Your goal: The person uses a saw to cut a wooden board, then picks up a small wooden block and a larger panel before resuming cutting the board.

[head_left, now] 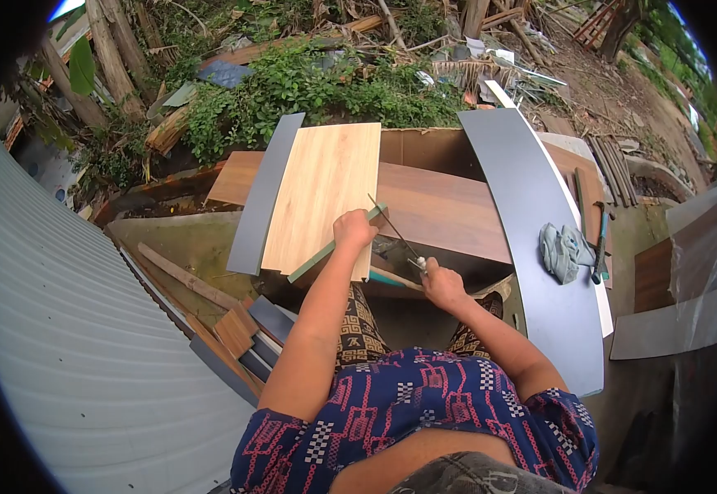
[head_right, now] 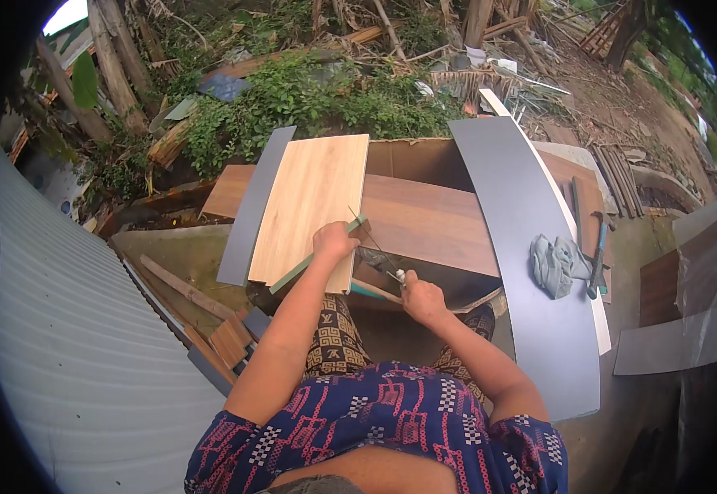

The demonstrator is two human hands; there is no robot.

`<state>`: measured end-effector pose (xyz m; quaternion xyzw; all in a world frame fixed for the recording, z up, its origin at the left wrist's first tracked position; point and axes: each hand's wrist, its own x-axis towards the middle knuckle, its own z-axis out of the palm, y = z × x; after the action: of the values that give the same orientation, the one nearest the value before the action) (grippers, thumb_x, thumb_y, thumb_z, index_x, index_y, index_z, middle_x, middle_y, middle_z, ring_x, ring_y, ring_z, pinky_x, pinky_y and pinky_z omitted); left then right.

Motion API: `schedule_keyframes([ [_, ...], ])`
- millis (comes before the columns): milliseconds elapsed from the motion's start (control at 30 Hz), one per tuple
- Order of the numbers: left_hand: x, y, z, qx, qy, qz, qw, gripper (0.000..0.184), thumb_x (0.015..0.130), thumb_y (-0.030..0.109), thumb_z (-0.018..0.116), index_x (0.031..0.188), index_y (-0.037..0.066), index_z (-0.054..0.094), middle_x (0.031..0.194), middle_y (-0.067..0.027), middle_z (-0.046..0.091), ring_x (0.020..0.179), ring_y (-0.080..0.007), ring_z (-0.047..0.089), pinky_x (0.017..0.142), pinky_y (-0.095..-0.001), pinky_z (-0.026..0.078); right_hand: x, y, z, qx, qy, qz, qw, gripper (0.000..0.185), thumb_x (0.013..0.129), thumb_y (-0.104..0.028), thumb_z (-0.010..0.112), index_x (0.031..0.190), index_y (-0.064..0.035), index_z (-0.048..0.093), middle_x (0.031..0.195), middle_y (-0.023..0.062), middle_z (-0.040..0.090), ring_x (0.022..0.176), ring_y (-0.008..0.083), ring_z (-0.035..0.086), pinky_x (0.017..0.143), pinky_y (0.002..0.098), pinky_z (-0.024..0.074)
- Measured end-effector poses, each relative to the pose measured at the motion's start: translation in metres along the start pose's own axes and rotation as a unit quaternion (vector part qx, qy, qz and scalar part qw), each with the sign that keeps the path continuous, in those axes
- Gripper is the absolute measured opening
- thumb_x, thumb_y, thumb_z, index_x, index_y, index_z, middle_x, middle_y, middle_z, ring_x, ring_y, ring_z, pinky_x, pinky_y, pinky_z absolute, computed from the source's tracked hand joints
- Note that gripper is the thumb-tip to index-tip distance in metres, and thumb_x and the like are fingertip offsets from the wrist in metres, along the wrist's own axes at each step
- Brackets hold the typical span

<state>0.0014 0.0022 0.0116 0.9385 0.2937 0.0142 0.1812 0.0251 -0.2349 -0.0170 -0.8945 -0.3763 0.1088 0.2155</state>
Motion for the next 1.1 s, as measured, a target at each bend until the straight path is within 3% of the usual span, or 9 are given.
schedule_keyframes([
  [167, -0.001, 0.0, -0.001, 0.001, -0.001, 0.009, 1.0, 0.028, 0.068, 0.025, 0.067, 0.088, 0.005, 0.066, 0.09, -0.0163, 0.066, 0.09, -0.0302, 0.063, 0.08, -0.04, 0.049, -0.01, -0.002, 0.0, -0.002, 0.001, -0.015, 1.0, 0.022, 0.084, -0.018, 0.051, 0.093, -0.0004, 0.042, 0.067, 0.0235, 0.061, 0.065, 0.0432, 0.061, 0.061, 0.0507, 0.0492],
  [500, 0.002, -0.004, 0.01, 0.001, 0.028, 0.023, 0.999, 0.029, 0.067, 0.026, 0.071, 0.088, 0.006, 0.066, 0.088, -0.0159, 0.066, 0.089, -0.0306, 0.064, 0.08, -0.0402, 0.049, 0.108, -0.048, 0.009, 0.023, 0.035, -0.023, 0.999, 0.022, 0.083, -0.018, 0.05, 0.094, 0.0011, 0.05, 0.079, 0.0275, 0.062, 0.077, 0.0446, 0.06, 0.069, 0.0531, 0.047],
  [700, 0.0, -0.004, 0.004, 0.002, 0.009, 0.011, 1.0, 0.03, 0.067, 0.027, 0.069, 0.088, 0.006, 0.066, 0.089, -0.0159, 0.066, 0.09, -0.0304, 0.063, 0.08, -0.0399, 0.049, 0.076, -0.043, 0.005, 0.017, 0.013, 0.002, 1.0, 0.022, 0.083, -0.015, 0.048, 0.098, 0.0011, 0.049, 0.077, 0.0265, 0.063, 0.076, 0.0429, 0.062, 0.068, 0.0512, 0.0485],
  [933, 0.002, -0.003, 0.003, 0.004, 0.0, 0.006, 1.0, 0.03, 0.068, 0.026, 0.067, 0.089, 0.005, 0.066, 0.09, -0.0161, 0.066, 0.091, -0.0298, 0.063, 0.081, -0.0397, 0.049, -0.017, 0.007, 0.004, 0.004, 0.006, -0.003, 1.0, 0.023, 0.085, -0.02, 0.052, 0.092, -0.0015, 0.04, 0.067, 0.0247, 0.06, 0.065, 0.0431, 0.06, 0.059, 0.0526, 0.0471],
  [1100, -0.001, 0.001, -0.002, 0.006, 0.001, 0.013, 1.0, 0.028, 0.068, 0.025, 0.067, 0.088, 0.005, 0.066, 0.09, -0.0159, 0.066, 0.091, -0.0296, 0.063, 0.081, -0.0397, 0.049, -0.008, 0.001, 0.0, 0.007, -0.007, 0.002, 1.0, 0.025, 0.086, -0.021, 0.052, 0.094, -0.0011, 0.04, 0.068, 0.025, 0.06, 0.066, 0.0438, 0.06, 0.059, 0.0525, 0.0468],
])
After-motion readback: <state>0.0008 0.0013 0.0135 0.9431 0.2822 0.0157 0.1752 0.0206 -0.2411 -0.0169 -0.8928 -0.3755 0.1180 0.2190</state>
